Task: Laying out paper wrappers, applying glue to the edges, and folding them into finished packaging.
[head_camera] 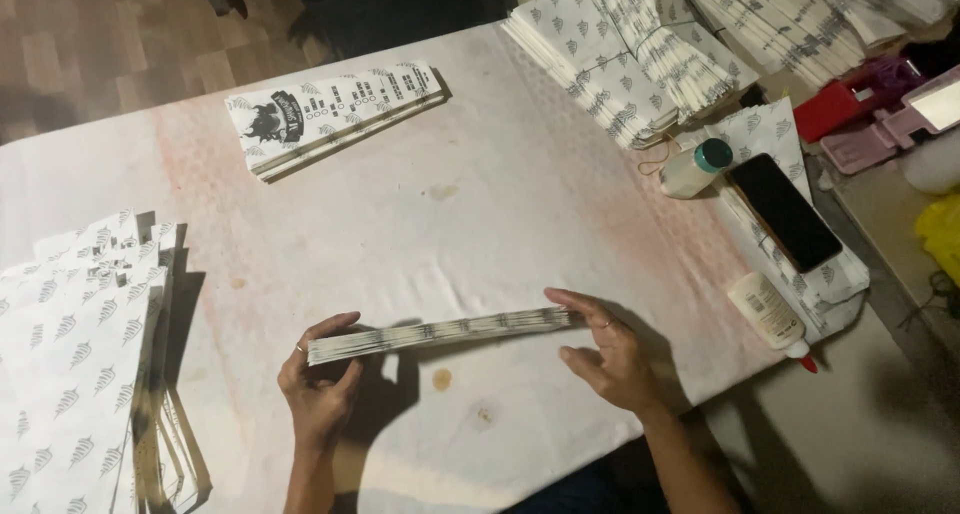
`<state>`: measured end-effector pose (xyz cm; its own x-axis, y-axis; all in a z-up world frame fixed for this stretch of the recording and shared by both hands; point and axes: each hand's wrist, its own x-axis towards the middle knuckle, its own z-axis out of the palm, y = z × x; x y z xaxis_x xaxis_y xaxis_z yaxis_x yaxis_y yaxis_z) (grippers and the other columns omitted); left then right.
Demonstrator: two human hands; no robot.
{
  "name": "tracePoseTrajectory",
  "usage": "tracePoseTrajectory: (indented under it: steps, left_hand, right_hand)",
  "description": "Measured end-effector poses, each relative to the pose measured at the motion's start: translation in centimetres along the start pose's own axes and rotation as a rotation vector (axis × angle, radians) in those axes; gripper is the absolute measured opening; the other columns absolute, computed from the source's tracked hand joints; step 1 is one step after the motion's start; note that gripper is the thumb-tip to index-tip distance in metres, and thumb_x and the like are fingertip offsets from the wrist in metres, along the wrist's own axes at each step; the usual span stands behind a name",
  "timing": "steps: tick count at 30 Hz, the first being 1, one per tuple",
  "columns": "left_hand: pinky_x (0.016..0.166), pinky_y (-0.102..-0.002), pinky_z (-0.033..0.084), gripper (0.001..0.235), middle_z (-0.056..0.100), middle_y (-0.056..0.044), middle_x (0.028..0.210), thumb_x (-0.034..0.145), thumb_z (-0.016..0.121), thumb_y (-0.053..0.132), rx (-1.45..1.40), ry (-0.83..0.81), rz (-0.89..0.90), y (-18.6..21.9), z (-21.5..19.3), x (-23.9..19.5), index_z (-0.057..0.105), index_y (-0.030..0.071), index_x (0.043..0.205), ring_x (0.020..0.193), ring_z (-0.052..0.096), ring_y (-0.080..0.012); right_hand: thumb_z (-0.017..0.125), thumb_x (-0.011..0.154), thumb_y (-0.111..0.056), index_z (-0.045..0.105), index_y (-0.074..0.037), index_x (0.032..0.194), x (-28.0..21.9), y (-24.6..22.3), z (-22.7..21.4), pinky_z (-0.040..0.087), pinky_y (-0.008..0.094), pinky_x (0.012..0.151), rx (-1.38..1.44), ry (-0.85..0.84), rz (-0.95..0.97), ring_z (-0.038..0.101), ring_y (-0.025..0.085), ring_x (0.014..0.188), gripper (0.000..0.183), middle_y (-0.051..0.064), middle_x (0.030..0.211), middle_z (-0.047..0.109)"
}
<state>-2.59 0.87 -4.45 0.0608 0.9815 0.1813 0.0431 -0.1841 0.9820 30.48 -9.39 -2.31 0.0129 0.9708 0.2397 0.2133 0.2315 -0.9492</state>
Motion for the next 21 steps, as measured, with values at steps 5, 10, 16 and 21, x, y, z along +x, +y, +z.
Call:
tracePoseTrajectory:
  steps: [5,10,16,21]
  left_hand:
    - [0.084,-0.027,0.062,0.041,0.076,-0.010,0.088,0.078,0.069,-0.005,0.001,-0.021,0.028,0.9,0.0,-0.1,0.067,0.000,0.118,0.086,0.076,-0.0188]
    - [0.098,-0.034,0.059,0.056,0.068,-0.014,0.118,0.072,0.059,0.013,0.013,-0.040,0.115,1.0,-0.2,0.3,0.060,0.001,0.128,0.112,0.070,-0.0246]
    - [0.084,-0.027,0.062,0.053,0.079,-0.007,0.093,0.071,0.056,-0.002,0.058,-0.105,-0.057,0.8,0.3,0.4,0.066,0.006,0.122,0.096,0.078,-0.0187]
    - [0.081,-0.028,0.060,0.057,0.078,-0.009,0.094,0.066,0.045,-0.004,0.019,-0.111,-0.071,0.8,-1.4,-0.1,0.071,0.008,0.116,0.088,0.072,-0.0177]
  right_hand:
    - [0.068,0.089,0.007,0.065,-0.006,0.113,0.1,2.1,0.9,0.055,0.028,0.098,-0.220,0.110,-0.013,0.069,0.019,0.103,0.027,0.006,0.105,0.069]
    - [0.064,0.084,0.009,0.063,-0.008,0.100,1.2,0.1,1.6,0.051,0.037,0.108,-0.181,0.129,-0.034,0.062,0.024,0.120,0.024,0.013,0.121,0.063]
    - [0.047,0.101,-0.015,0.037,-0.008,0.151,1.8,-3.1,2.8,0.037,0.034,0.119,-0.302,-0.066,0.264,0.045,0.023,0.147,0.051,0.009,0.157,0.046]
    - [0.050,0.104,-0.012,0.052,-0.006,0.110,1.1,1.0,2.3,0.060,0.036,0.096,0.066,0.026,0.197,0.070,0.033,0.127,0.008,0.016,0.138,0.055]
